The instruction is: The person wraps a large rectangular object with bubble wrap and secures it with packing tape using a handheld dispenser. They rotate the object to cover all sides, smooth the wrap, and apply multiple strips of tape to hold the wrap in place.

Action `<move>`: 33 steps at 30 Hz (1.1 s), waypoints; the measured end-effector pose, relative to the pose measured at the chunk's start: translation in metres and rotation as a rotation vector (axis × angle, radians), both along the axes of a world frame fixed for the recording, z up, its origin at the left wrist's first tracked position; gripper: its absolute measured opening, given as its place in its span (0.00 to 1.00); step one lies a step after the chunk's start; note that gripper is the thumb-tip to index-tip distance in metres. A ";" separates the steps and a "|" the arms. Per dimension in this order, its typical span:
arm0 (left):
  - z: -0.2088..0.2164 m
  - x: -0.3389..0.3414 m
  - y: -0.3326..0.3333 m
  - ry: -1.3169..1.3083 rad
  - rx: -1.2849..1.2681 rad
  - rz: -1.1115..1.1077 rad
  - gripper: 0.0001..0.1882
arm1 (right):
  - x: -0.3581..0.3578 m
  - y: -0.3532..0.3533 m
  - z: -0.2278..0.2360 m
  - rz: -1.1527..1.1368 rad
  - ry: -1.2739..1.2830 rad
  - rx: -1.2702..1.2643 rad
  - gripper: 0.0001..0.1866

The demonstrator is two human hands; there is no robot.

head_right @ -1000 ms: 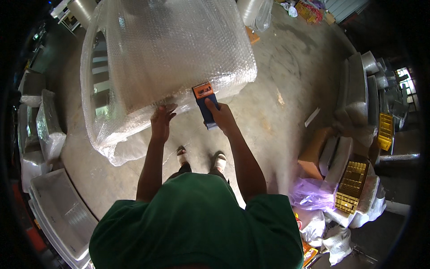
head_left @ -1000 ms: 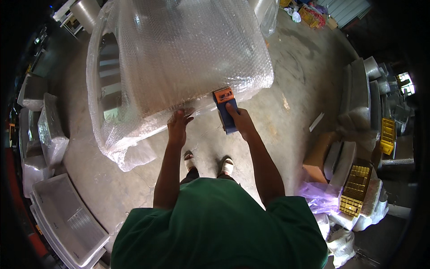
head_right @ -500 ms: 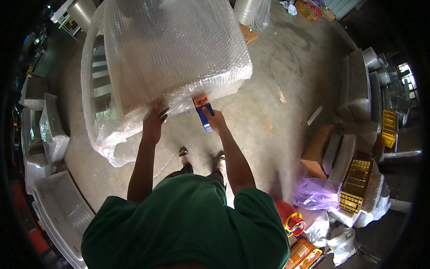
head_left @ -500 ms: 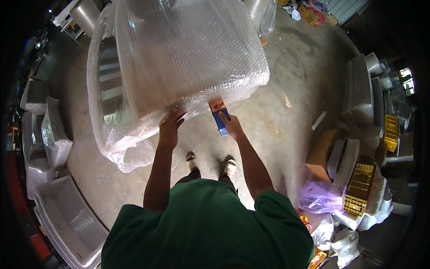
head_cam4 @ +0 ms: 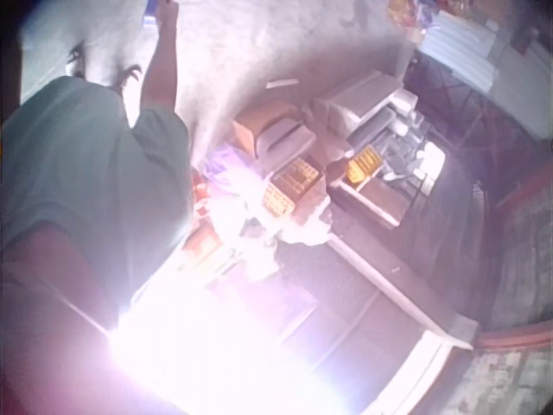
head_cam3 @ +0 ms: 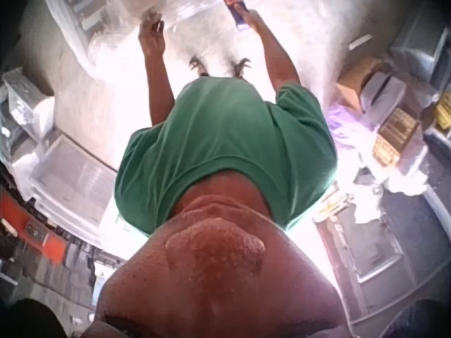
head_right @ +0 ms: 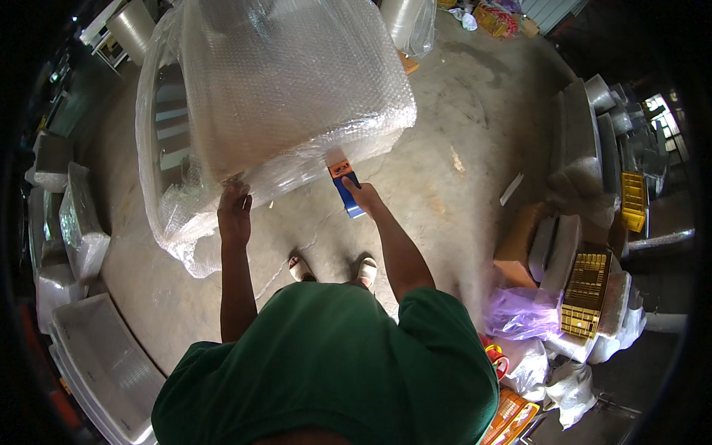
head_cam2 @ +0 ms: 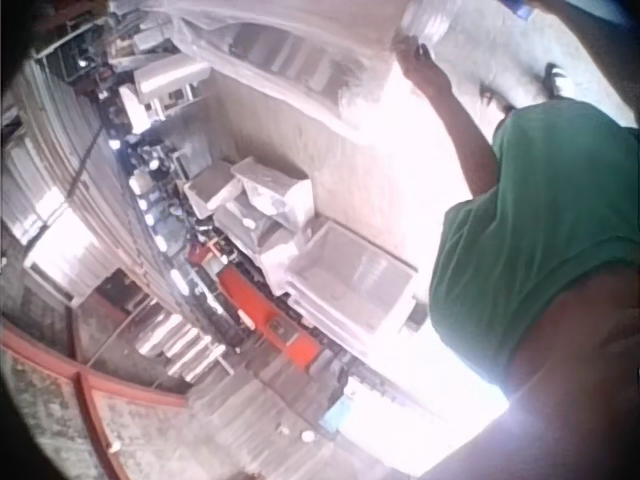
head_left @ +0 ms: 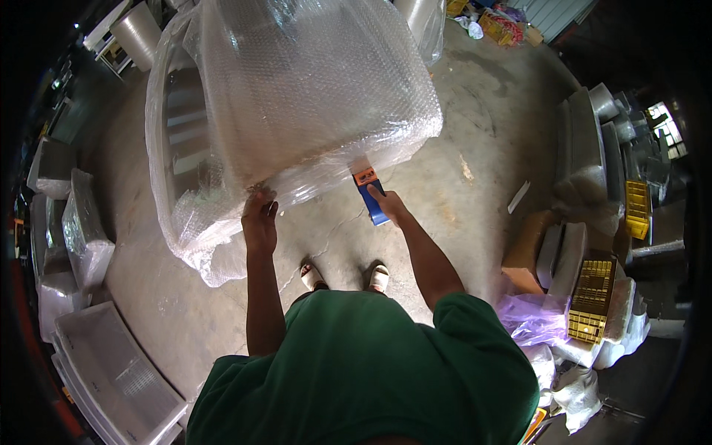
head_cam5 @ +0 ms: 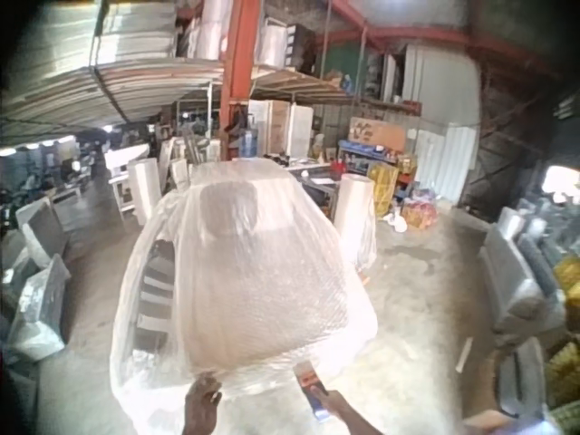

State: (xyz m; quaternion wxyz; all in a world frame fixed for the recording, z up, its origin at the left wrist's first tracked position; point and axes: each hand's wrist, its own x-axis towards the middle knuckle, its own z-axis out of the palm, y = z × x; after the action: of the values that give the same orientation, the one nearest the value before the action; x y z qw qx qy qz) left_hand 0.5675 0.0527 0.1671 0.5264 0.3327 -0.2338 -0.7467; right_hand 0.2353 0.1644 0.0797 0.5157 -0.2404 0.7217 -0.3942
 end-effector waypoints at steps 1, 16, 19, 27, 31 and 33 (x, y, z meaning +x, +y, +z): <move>-0.001 0.002 -0.001 -0.034 -0.013 -0.006 0.14 | -0.001 0.001 -0.004 -0.003 0.043 0.037 0.39; -0.007 0.014 -0.007 -0.507 -0.240 -0.016 0.13 | 0.067 0.017 0.095 0.373 -0.047 0.172 0.29; -0.013 0.020 -0.009 -0.544 -0.263 -0.054 0.12 | 0.114 0.009 0.126 0.072 -0.044 -0.230 0.33; -0.016 0.023 -0.010 -0.534 -0.152 -0.100 0.09 | 0.132 -0.030 0.145 -0.034 -0.027 -0.211 0.30; -0.017 0.025 -0.010 -0.542 -0.173 -0.124 0.11 | 0.131 -0.026 0.106 -0.019 -0.054 -0.168 0.31; -0.020 0.025 -0.010 -0.529 -0.169 -0.137 0.11 | 0.128 -0.021 0.055 -0.045 -0.013 -0.055 0.33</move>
State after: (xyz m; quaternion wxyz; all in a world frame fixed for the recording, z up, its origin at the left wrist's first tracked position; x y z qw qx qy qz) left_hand 0.5930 0.0430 0.1470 0.4212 0.4542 -0.4462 -0.6459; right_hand 0.3636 0.1434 0.1343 0.5047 -0.2357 0.7124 -0.4269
